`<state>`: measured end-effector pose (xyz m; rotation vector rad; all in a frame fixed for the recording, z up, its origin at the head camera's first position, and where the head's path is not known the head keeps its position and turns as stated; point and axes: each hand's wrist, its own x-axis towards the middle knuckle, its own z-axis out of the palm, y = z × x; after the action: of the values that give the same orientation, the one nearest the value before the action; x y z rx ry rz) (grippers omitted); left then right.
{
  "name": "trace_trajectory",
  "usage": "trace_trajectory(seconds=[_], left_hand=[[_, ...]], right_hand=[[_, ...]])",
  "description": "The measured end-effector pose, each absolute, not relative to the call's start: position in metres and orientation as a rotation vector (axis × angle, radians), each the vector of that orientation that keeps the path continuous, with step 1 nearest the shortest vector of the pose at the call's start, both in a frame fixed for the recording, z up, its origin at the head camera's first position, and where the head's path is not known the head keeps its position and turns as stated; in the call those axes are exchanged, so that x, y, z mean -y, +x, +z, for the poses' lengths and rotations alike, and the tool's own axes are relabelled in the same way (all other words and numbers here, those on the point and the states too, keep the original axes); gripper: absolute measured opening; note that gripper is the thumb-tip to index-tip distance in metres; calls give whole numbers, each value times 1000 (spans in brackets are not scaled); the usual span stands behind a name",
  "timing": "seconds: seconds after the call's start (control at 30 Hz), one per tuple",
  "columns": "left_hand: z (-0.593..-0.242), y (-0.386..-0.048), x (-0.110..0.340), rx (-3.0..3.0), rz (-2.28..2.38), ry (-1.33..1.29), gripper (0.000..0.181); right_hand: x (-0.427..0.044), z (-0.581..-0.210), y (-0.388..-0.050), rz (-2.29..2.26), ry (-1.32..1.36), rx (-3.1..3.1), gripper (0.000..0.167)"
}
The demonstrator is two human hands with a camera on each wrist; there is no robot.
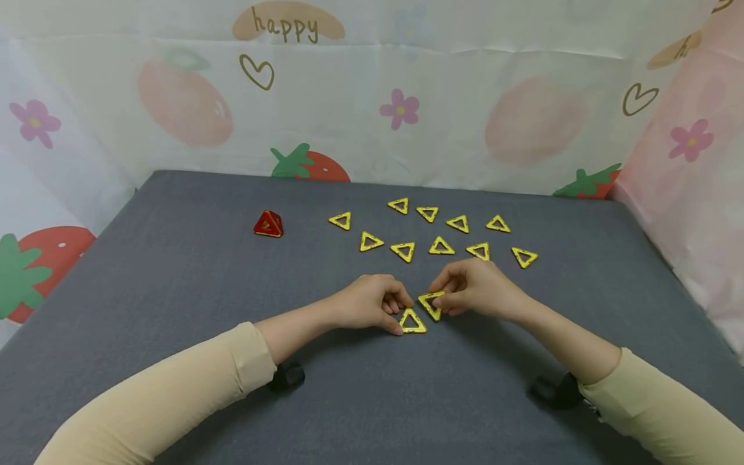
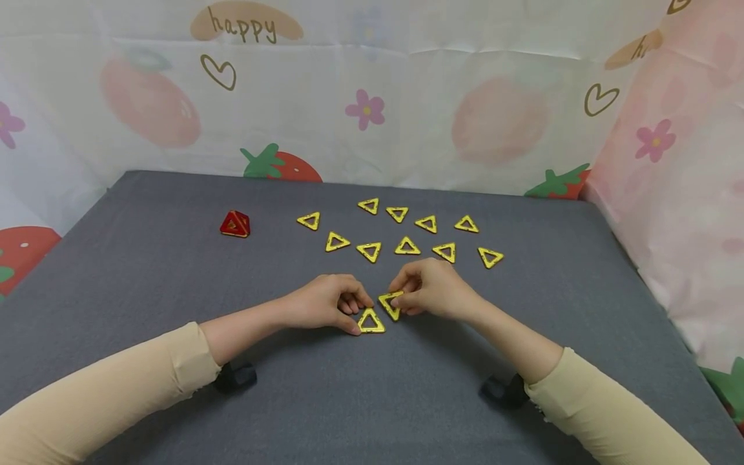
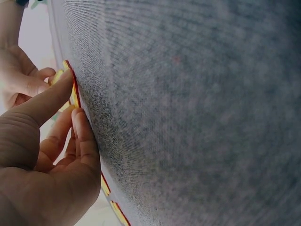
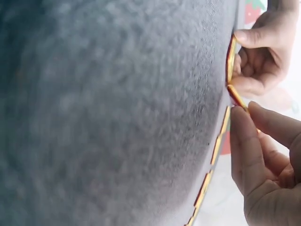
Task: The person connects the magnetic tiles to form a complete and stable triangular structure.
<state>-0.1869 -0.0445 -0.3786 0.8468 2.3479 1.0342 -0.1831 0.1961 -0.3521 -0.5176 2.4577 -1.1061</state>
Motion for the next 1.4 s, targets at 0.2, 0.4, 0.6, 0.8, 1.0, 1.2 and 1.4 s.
trace_trajectory(seconds=[0.2,0.4,0.6,0.8,1.0,1.2,1.4], left_hand=[[-378,-187,45,-2358,1027,852,38],[-379,-188,44,-2386,1015,860,38],[-381,-188,44,-2406,1018,851,38],[-380,-188,43,-2397,1044,814,38],[-378,-188,43,-2382,1069,804,37],[-378,-188,44,-2373,1072,824,34],[-378,-188,45,-2373,1069,815,34]], right_hand=[[-193,-355,-182,-1089,-538,-2462,18],[-190,-357,-181,-1081,-538,-2459,17],[-188,-359,-180,-1081,-551,-2452,19],[-186,-360,-180,-1084,-554,-2450,20],[-185,-361,-180,-1081,-557,-2439,24],[-186,-364,-183,-1011,-666,-2418,40],[-185,-368,-183,-983,-727,-2367,49]])
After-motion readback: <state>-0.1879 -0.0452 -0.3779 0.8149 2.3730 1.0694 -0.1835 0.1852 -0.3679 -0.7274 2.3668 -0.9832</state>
